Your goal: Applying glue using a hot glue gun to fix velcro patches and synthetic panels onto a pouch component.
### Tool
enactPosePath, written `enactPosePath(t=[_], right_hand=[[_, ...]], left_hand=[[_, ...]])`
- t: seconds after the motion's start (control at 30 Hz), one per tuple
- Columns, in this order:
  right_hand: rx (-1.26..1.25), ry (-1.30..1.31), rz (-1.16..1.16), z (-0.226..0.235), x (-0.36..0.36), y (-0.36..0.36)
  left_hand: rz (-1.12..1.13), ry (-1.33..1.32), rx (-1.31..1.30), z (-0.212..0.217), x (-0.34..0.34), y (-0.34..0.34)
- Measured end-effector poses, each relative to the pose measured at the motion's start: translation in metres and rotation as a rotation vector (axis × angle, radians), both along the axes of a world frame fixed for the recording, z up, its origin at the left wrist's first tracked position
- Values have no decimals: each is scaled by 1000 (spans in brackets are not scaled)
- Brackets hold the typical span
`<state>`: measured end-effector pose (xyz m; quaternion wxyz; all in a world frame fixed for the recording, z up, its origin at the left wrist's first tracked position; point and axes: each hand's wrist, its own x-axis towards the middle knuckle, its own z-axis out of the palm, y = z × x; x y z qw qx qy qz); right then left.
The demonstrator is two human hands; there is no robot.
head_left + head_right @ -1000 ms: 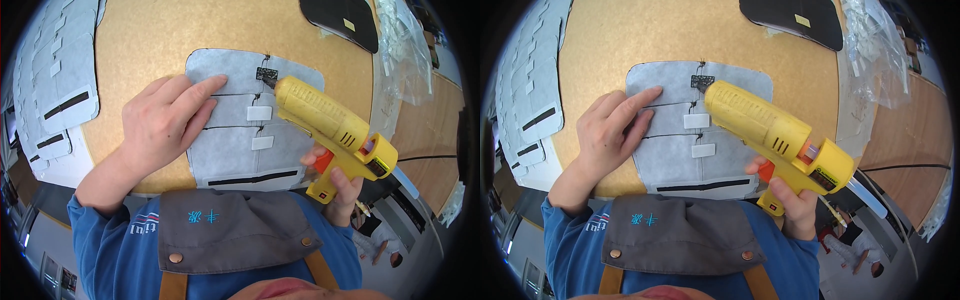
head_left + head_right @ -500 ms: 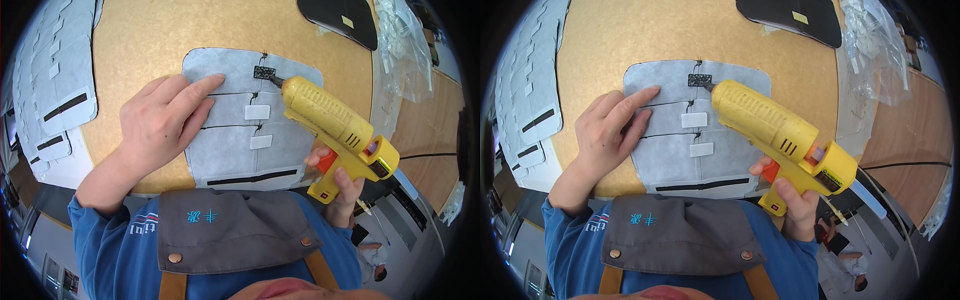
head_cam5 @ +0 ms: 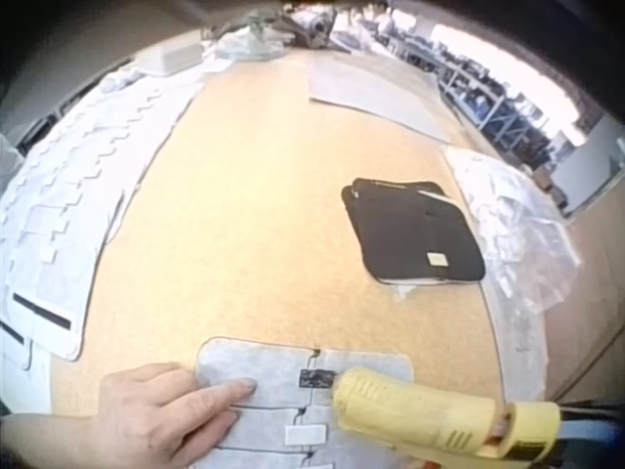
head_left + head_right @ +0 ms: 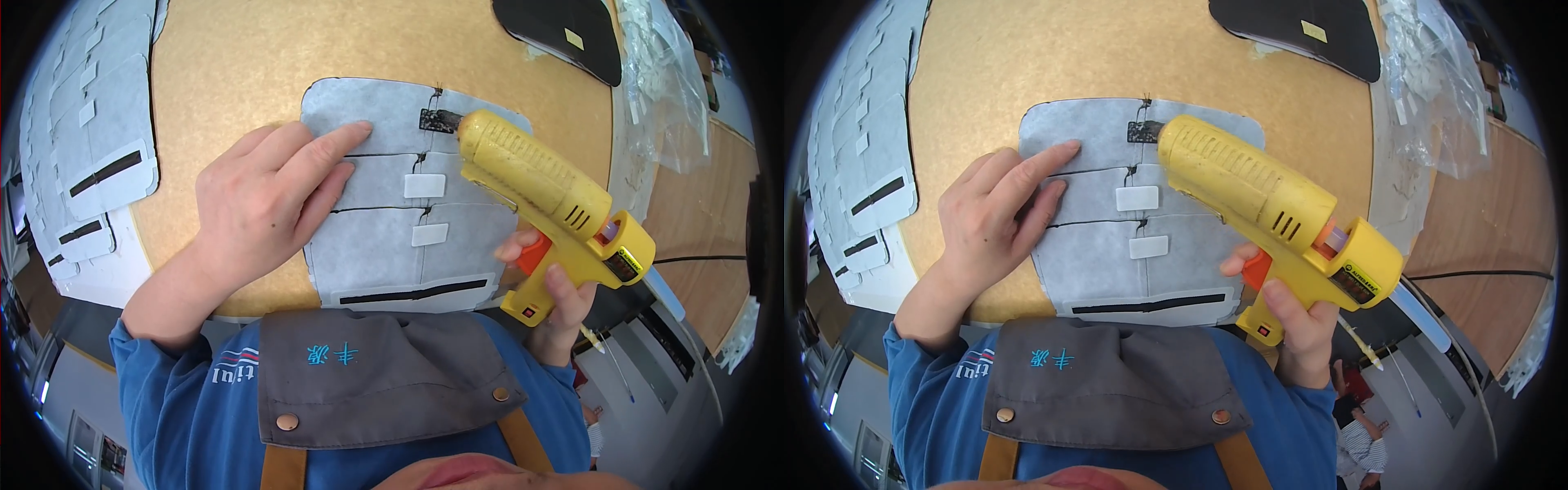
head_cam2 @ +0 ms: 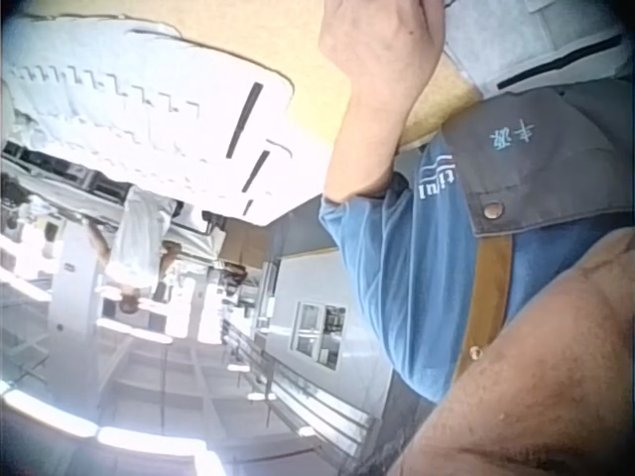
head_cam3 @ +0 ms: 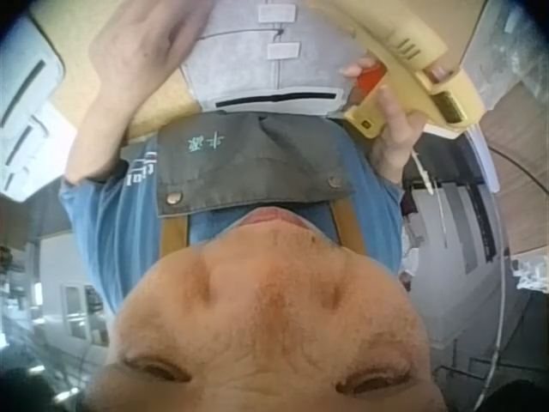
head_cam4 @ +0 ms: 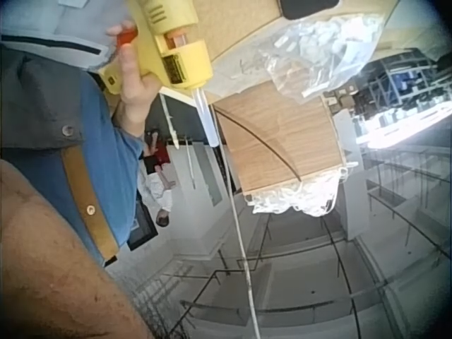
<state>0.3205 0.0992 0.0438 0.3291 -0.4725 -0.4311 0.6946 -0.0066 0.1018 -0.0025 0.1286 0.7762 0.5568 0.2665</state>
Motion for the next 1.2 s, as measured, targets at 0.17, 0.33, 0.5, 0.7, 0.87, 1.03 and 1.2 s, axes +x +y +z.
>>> enactPosePath(t=[0.17, 0.33, 0.5, 0.7, 0.87, 1.03, 1.2], right_hand=[[10, -22, -59, 1, 2, -2], [2, -16, -59, 0, 6, -4], [-11, -14, -52, 0, 10, -6], [-19, 16, -42, -1, 13, -9], [-22, 24, -36, -2, 15, -12], [-31, 63, -61, -1, 8, -13], [-39, 121, -47, -2, 2, -9]], left_hand=[[0, 5, 10, 0, 0, 0], [8, 8, 7, -1, 0, -1], [8, 10, 3, 0, 1, 0], [4, 16, 0, 0, 2, 1], [5, 13, 3, 0, 2, 0], [3, 31, -5, 1, 2, 0], [3, 21, -11, 2, 4, 1]])
